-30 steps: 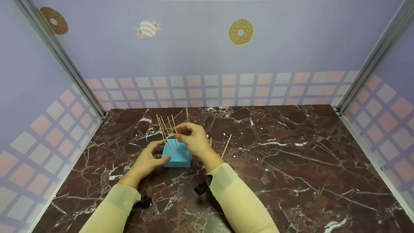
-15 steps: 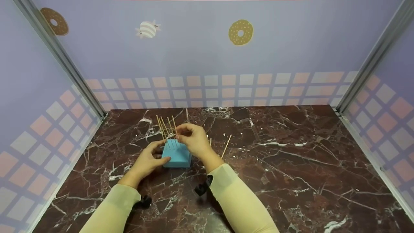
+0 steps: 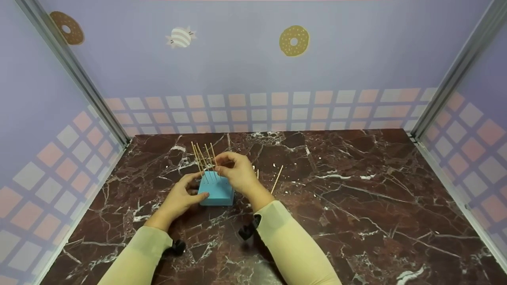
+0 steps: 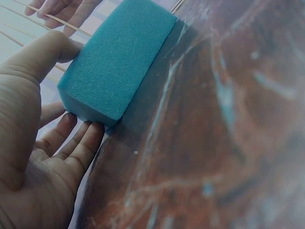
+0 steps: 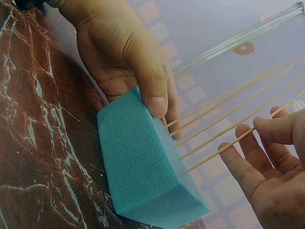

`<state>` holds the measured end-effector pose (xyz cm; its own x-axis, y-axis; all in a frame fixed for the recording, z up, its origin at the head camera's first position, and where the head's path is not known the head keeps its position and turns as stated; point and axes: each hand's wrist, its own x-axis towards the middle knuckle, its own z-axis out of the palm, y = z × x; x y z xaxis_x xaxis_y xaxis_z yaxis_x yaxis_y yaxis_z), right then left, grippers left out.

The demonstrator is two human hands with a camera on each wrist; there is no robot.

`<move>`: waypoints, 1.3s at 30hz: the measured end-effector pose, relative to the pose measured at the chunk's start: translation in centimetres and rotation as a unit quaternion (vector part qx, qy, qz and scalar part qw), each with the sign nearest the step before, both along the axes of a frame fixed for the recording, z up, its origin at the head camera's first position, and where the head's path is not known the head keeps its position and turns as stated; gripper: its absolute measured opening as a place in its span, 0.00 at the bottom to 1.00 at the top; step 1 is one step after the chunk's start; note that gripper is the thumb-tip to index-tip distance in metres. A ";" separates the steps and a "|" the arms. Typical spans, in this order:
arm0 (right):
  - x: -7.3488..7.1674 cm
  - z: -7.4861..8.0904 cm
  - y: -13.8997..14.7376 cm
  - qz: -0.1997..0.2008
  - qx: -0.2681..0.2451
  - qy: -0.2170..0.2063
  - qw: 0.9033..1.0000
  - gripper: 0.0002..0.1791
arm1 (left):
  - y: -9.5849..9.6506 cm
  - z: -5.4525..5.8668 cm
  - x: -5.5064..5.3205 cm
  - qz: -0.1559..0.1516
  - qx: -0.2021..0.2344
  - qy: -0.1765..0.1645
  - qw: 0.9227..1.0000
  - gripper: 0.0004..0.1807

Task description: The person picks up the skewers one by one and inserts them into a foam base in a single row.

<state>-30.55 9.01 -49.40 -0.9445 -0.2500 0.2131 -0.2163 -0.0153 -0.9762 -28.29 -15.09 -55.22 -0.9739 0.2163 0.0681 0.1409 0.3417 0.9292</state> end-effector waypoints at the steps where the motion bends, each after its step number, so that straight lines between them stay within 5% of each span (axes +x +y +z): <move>1: 0.0 0.0 0.0 -0.001 0.000 0.000 1.000 0.12 | 0.0 0.0 0.0 0.000 -0.001 0.000 1.000 0.44; 11: 0.0 0.8 1.1 -0.021 0.009 -0.001 1.000 0.24 | -0.3 -0.3 0.3 0.005 -0.004 -0.004 1.000 0.45; 23: 0.7 2.8 8.6 -0.062 0.047 0.016 0.997 0.23 | -0.1 -0.2 0.5 0.000 -0.021 0.004 1.000 0.44; 32: 1.5 1.0 11.7 -0.103 -0.019 -0.033 0.994 0.18 | -0.2 -0.4 0.3 0.005 -0.007 0.012 1.000 0.43; 39: 0.8 -0.5 12.7 -0.132 0.020 -0.067 0.989 0.17 | -0.1 -0.2 0.1 0.004 -0.012 0.023 1.000 0.44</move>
